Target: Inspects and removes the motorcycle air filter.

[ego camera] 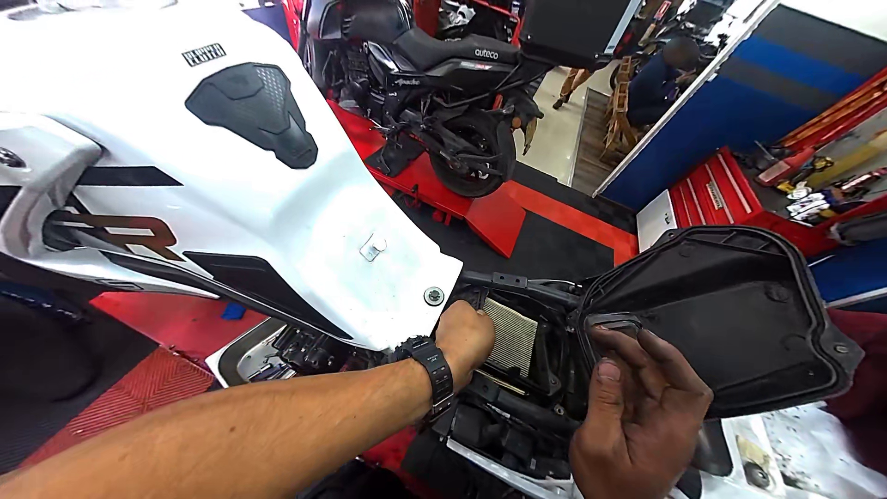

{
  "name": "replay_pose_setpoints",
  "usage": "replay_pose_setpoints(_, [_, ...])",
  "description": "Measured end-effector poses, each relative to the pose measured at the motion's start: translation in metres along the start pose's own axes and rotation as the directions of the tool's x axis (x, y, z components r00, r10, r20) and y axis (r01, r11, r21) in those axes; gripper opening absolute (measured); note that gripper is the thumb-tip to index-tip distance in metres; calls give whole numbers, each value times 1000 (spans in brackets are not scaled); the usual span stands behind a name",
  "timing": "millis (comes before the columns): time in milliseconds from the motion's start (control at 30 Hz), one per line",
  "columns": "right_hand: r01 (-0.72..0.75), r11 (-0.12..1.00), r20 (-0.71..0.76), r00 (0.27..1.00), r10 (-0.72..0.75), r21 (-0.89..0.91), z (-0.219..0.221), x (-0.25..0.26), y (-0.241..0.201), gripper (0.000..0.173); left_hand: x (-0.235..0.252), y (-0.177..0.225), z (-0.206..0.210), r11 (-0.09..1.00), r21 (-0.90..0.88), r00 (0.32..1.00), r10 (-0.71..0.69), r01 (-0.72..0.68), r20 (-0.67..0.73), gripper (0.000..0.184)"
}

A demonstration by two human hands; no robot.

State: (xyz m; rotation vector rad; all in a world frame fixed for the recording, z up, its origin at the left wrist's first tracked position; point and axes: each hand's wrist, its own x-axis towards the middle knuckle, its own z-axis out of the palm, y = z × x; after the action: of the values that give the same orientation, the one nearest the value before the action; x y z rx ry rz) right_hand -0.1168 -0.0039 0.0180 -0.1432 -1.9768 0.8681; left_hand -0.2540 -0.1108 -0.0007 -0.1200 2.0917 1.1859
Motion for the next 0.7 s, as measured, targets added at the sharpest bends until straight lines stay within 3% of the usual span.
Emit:
replay_pose_setpoints(133, [-7,984,94,995,24,-178,-1,-1,0,37,1,-5,-1,999,-45,1000,23,-22,19,36])
replay_pose_setpoints(300, [98,909,302,953,32,-406,0,-2,4,29,-11,1,-6,988,-152,996,41,-28,82,31])
replay_pose_setpoints(567, [45,930,197,980,30,-364,1,-1,4,31,-15,-4,-12,978,-149,985,158,-148,62,34])
replay_pose_setpoints(700, [0,919,174,982,74,-395,4,0,2,41,-20,0,-23,971,-133,977,206,-197,62,32])
